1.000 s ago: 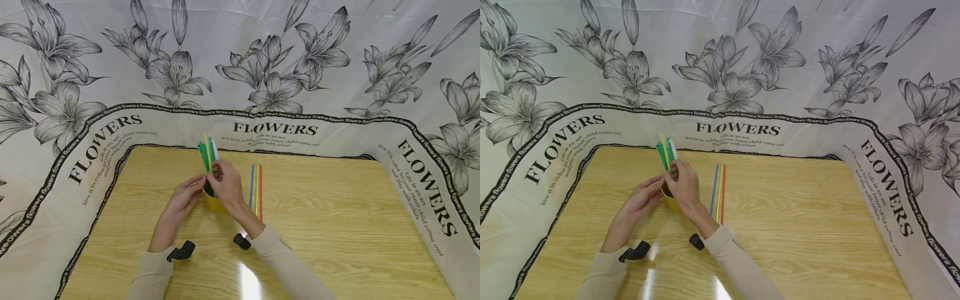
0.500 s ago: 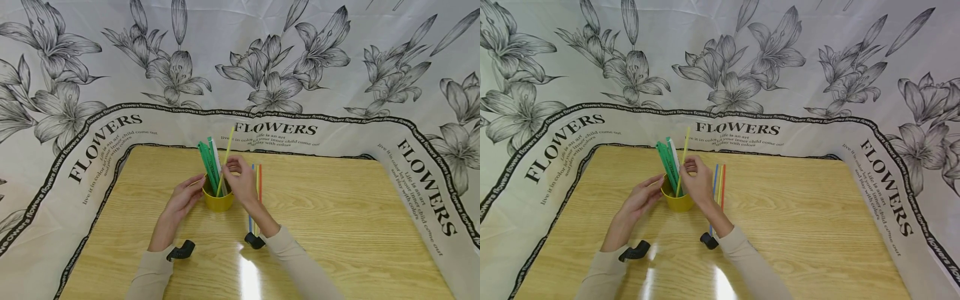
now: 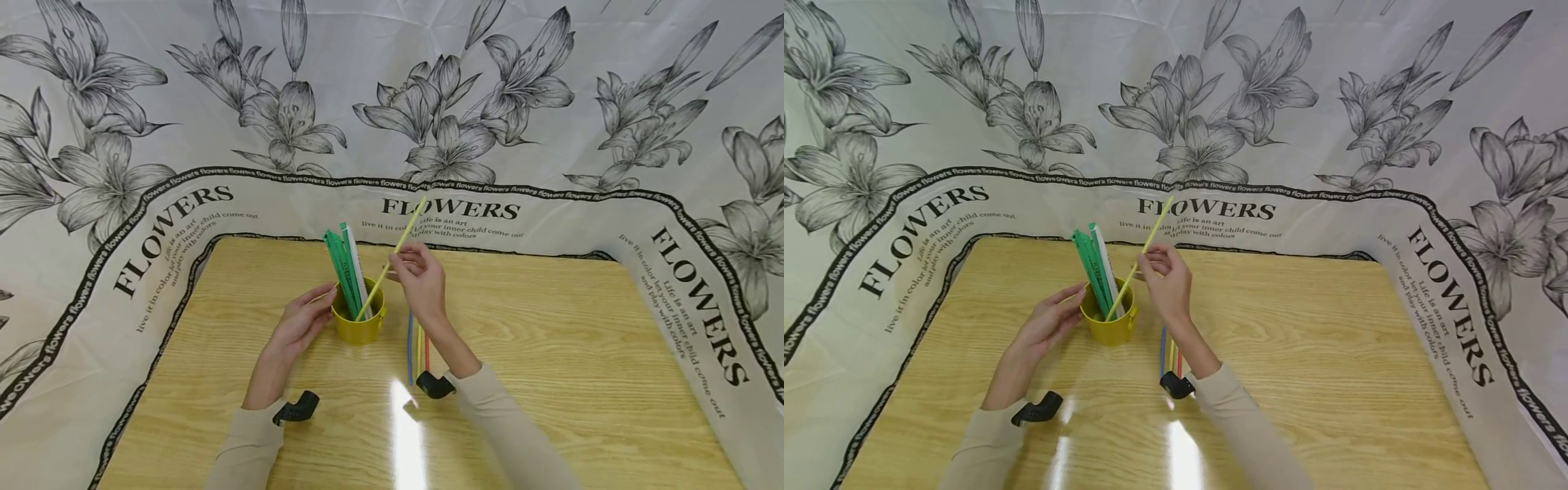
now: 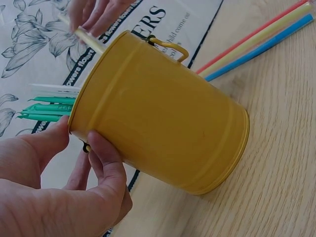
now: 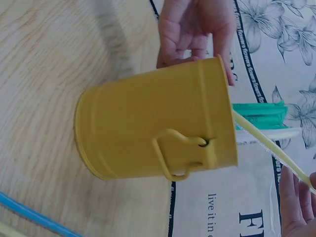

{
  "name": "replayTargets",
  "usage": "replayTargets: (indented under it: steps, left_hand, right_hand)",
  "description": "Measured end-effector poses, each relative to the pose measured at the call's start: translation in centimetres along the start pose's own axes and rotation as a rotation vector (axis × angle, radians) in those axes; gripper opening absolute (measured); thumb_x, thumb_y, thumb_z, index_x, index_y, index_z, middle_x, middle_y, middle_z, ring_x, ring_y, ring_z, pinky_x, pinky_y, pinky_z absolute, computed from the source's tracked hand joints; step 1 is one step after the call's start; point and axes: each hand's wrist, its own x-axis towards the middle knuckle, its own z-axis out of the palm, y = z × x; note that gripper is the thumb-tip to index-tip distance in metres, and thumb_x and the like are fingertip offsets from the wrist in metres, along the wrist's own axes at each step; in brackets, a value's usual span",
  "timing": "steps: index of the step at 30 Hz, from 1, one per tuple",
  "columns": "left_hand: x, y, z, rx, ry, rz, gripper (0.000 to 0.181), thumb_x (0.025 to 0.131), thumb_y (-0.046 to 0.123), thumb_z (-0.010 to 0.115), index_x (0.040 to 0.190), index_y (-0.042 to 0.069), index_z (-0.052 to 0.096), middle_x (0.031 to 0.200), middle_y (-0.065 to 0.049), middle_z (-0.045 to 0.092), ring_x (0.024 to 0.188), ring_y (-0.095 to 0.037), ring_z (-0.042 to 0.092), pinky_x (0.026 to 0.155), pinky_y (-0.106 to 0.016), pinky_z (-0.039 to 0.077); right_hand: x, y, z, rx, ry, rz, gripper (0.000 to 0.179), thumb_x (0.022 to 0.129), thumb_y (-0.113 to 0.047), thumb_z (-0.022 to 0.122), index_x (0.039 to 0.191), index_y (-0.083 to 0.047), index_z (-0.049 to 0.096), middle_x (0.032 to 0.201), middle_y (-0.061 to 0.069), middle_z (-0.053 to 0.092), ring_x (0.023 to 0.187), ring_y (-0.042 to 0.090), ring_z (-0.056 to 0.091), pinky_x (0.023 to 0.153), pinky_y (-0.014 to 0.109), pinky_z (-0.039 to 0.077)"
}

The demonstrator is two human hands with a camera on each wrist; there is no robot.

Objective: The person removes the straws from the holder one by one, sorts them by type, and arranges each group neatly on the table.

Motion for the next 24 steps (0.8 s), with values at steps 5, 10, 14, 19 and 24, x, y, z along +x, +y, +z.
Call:
replayTargets:
  steps: [5, 10, 14, 19, 24]
  left_hand:
    - [0.0, 0.0, 0.1, -0.005, 0.0, -0.001, 0.049, 0.104, 0.013, 0.064, 0.148, -0.001, 0.05, 0.107, 0.002, 0.068, 0.089, -0.01, 0.058, 0.079, -0.02, 0.051]
    - [0.0, 0.0, 0.1, -0.009, -0.001, -0.001, 0.048, 0.104, 0.013, 0.063, 0.149, -0.001, 0.05, 0.105, 0.002, 0.068, 0.087, -0.01, 0.059, 0.077, -0.019, 0.051]
    - [0.0, 0.0, 0.0, -0.006, -0.004, -0.001, 0.049, 0.104, 0.013, 0.063, 0.149, -0.001, 0.05, 0.103, 0.003, 0.068, 0.085, -0.009, 0.059, 0.077, -0.019, 0.051]
    - [-0.1, 0.0, 0.0, -0.002, -0.002, -0.001, 0.048, 0.104, 0.014, 0.063, 0.149, 0.0, 0.051, 0.106, 0.002, 0.066, 0.086, -0.008, 0.059, 0.081, -0.02, 0.052]
    - [-0.1, 0.0, 0.0, -0.004, -0.007, 0.001, 0.047, 0.105, 0.012, 0.062, 0.149, -0.001, 0.05, 0.108, 0.001, 0.065, 0.088, -0.009, 0.059, 0.083, -0.021, 0.052]
  right_hand:
    - [0.6, -0.7, -1.1, 0.1, 0.045, 0.041, 0.019, 0.097, 0.005, 0.067, 0.114, 0.009, 0.059, 0.098, 0.011, 0.066, 0.084, 0.021, 0.072, 0.081, 0.04, 0.061]
    - [0.9, -1.2, -2.2, 0.122, 0.067, 0.063, 0.02, 0.097, 0.004, 0.068, 0.115, 0.008, 0.059, 0.098, 0.012, 0.069, 0.084, 0.021, 0.073, 0.081, 0.04, 0.061]
    - [1.1, -1.6, -3.0, 0.135, 0.086, 0.068, 0.02, 0.096, 0.004, 0.068, 0.114, 0.008, 0.06, 0.094, 0.007, 0.071, 0.083, 0.022, 0.073, 0.081, 0.039, 0.061]
    - [1.2, -1.8, -4.0, 0.126, 0.102, 0.075, 0.019, 0.096, 0.003, 0.07, 0.113, 0.006, 0.061, 0.092, 0.006, 0.072, 0.086, 0.026, 0.073, 0.08, 0.038, 0.061]
    - [0.9, -1.5, -5.0, 0.096, 0.092, 0.101, 0.022, 0.096, 0.003, 0.07, 0.115, 0.008, 0.06, 0.094, 0.01, 0.07, 0.083, 0.023, 0.072, 0.079, 0.037, 0.061]
